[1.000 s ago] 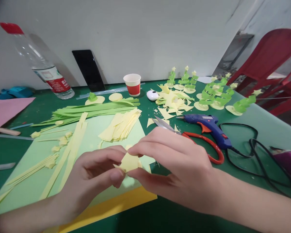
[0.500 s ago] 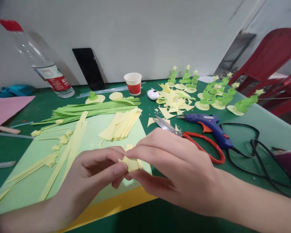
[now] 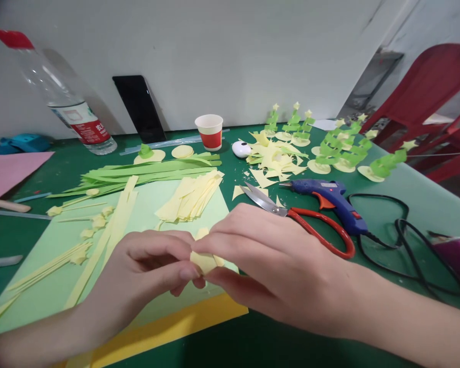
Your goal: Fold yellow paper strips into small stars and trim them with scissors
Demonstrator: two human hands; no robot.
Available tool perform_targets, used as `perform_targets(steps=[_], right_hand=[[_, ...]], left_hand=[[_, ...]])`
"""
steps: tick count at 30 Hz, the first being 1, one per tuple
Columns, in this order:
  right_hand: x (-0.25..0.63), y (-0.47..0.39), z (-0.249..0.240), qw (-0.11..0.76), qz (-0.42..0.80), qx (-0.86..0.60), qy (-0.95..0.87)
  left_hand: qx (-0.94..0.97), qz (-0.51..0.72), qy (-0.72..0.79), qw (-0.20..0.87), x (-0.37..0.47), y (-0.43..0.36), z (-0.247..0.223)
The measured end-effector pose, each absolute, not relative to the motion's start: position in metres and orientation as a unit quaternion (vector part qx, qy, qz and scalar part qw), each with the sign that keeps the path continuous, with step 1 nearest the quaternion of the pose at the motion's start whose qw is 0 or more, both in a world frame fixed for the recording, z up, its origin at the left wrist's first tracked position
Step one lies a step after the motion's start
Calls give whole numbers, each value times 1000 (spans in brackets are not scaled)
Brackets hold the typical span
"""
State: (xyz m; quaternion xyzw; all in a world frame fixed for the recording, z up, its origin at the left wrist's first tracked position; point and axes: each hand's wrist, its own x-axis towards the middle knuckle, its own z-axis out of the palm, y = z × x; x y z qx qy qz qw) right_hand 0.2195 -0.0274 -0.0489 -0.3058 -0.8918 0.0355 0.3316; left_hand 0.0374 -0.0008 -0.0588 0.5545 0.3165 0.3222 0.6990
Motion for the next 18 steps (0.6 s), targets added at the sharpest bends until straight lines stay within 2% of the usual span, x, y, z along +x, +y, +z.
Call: perform_targets(steps=[8, 14, 18], right_hand=[[218, -27, -41, 354, 109, -274, -887], [217, -27, -48, 329, 96, -284, -895], [216, -29, -51, 340, 88, -322, -879]], left_hand=[[617, 303, 328, 648, 34, 0, -55], [634, 280, 349, 631, 36, -1, -57], [621, 267, 325, 662, 36, -1, -62]])
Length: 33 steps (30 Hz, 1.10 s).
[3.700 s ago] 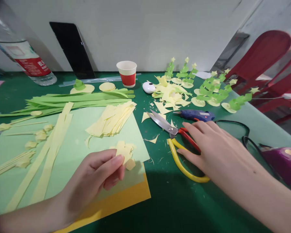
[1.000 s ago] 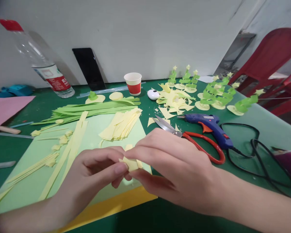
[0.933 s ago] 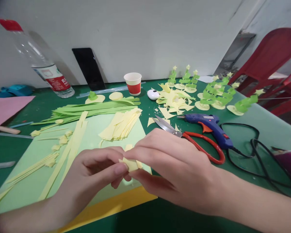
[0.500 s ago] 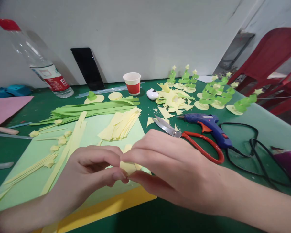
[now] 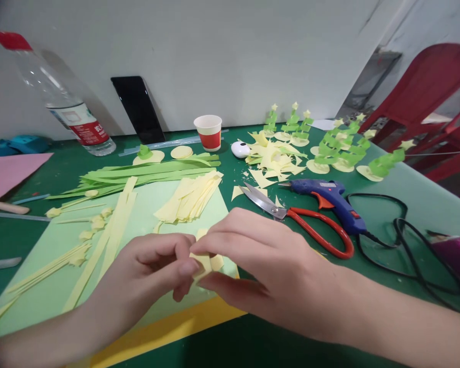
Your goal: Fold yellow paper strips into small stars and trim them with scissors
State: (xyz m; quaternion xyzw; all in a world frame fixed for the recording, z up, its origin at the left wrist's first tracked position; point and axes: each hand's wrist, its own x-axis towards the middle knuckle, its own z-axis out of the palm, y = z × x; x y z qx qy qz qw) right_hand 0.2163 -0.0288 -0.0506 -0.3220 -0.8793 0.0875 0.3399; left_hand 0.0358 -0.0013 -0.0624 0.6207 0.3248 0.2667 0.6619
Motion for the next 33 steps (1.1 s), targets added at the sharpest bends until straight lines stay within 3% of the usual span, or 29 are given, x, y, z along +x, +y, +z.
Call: perform_targets(steps=[5, 11, 17, 28, 33], right_hand=[[217, -31, -49, 344, 19, -358, -868], [215, -30, -58, 398, 43, -366, -840], [215, -31, -56, 360, 25, -372, -855], [212, -32, -65, 397, 24, -394, -829], [213, -32, -59, 381, 155, -399, -819]], left_hand=[[653, 282, 287, 642, 32, 0, -65], [681, 307, 291, 597, 33, -3, -63], [671, 291, 355, 582, 36, -3, -60], [711, 306, 339, 535, 36, -4, -64], [760, 298, 319, 483, 36, -4, -63]])
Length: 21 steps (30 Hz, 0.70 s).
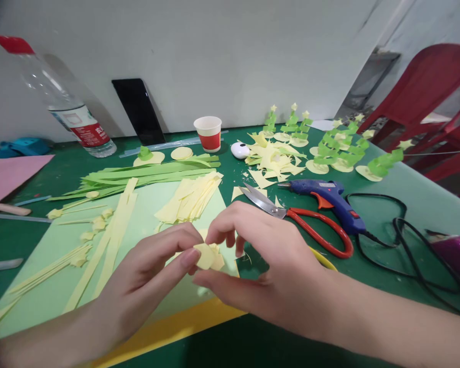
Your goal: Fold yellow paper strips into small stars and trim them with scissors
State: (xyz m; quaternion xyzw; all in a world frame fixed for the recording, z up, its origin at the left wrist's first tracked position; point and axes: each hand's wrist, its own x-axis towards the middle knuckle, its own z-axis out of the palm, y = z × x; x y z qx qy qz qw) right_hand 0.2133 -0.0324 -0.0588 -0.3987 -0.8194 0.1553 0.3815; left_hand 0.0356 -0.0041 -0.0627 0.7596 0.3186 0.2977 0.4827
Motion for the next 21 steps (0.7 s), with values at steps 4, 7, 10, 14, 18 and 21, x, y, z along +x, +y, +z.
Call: perform_targets(steps=[4, 7, 10, 14, 18, 21], right_hand=[[214, -34, -52, 296, 292, -445, -793], [212, -33, -51, 264, 313, -453, -792], [210, -32, -51, 279, 326, -452, -782], [206, -30, -52, 304, 376, -433, -761], [207, -26, -55, 328, 368, -465, -735], [211, -20, -61, 298, 377, -523, -704]], left_hand=[[791, 273, 300, 459, 34, -4, -61], [797, 264, 299, 453, 34, -4, -60], [802, 253, 292, 456, 32, -2, -62], [829, 248, 269, 422, 32, 2, -61], [835, 227, 294, 407, 29, 15, -56], [805, 227, 376, 400, 19, 32, -50]])
